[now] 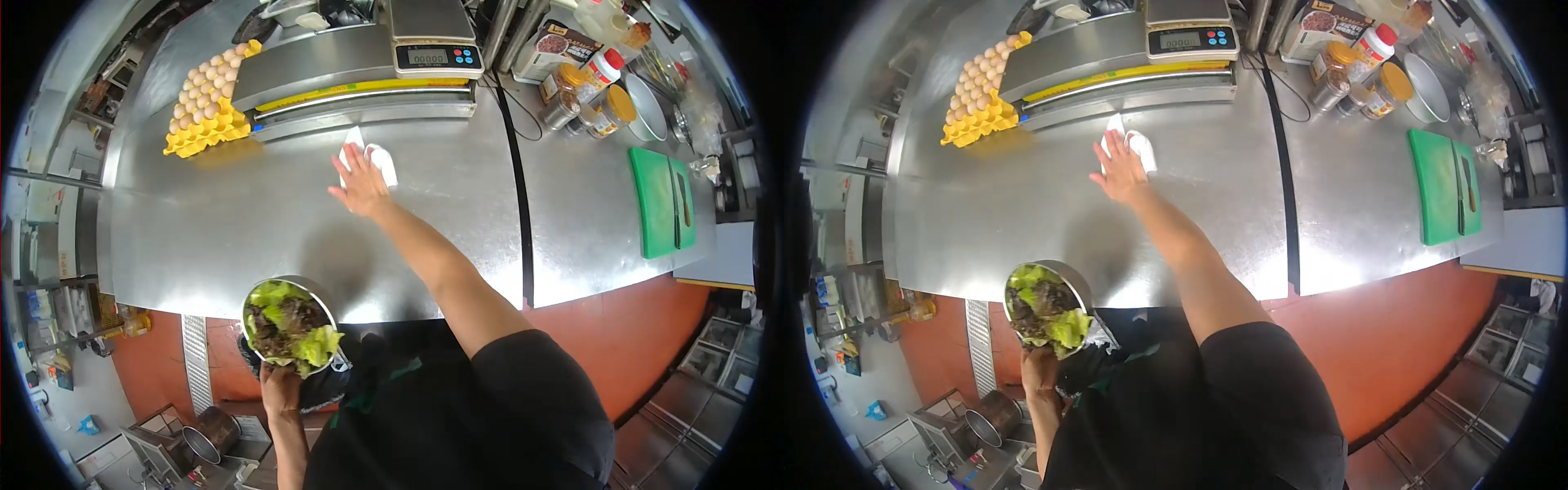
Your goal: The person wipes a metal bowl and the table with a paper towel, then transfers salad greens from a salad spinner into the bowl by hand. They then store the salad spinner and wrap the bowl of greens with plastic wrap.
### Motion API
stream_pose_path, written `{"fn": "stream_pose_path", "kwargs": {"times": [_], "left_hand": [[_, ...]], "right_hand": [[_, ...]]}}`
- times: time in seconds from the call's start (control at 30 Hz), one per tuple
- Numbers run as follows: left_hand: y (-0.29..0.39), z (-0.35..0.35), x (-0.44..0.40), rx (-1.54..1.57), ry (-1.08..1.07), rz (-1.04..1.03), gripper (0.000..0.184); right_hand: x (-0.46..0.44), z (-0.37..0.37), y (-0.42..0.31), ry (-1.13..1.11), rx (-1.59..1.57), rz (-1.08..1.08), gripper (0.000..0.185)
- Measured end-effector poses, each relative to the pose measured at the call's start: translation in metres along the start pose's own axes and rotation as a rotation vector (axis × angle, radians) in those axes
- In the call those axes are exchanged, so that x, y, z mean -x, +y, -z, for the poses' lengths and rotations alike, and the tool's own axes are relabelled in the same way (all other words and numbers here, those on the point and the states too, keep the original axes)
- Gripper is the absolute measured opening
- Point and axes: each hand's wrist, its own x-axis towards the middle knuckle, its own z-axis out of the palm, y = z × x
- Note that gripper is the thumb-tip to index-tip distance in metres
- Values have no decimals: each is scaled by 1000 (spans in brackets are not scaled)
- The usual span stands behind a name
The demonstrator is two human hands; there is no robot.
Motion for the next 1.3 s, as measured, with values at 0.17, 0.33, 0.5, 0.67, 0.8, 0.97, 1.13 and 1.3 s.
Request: {"fn": "stream_pose_path", "kwargs": {"times": [0.17, 0.33, 0.5, 0.67, 0.8, 0.97, 1.13, 1.3], "left_hand": [[32, 8, -19, -57, -12, -5, 57], [60, 6, -47, -107, -55, 28, 55], [77, 21, -74, -128, -102, 44, 55], [96, 19, -88, -170, -32, 75, 52], [103, 22, -97, -129, -35, 53, 52], [111, 25, -98, -124, -38, 49, 50], [125, 37, -91, -159, -23, -8, 54], [137, 47, -81, -127, 7, -59, 50]], "right_hand": [[-4, 26, 79, -8, 143, -205, 66], [51, 41, 112, -16, 99, -410, 62], [82, 40, 125, 191, 66, -466, 43], [88, 86, 197, 684, -611, -549, 36], [126, 30, 218, 419, 77, -609, 45], [106, 47, 71, 100, 124, -462, 63], [68, 2, -157, -21, -481, 108, 57], [37, -14, -188, -424, -746, 456, 42]]}}
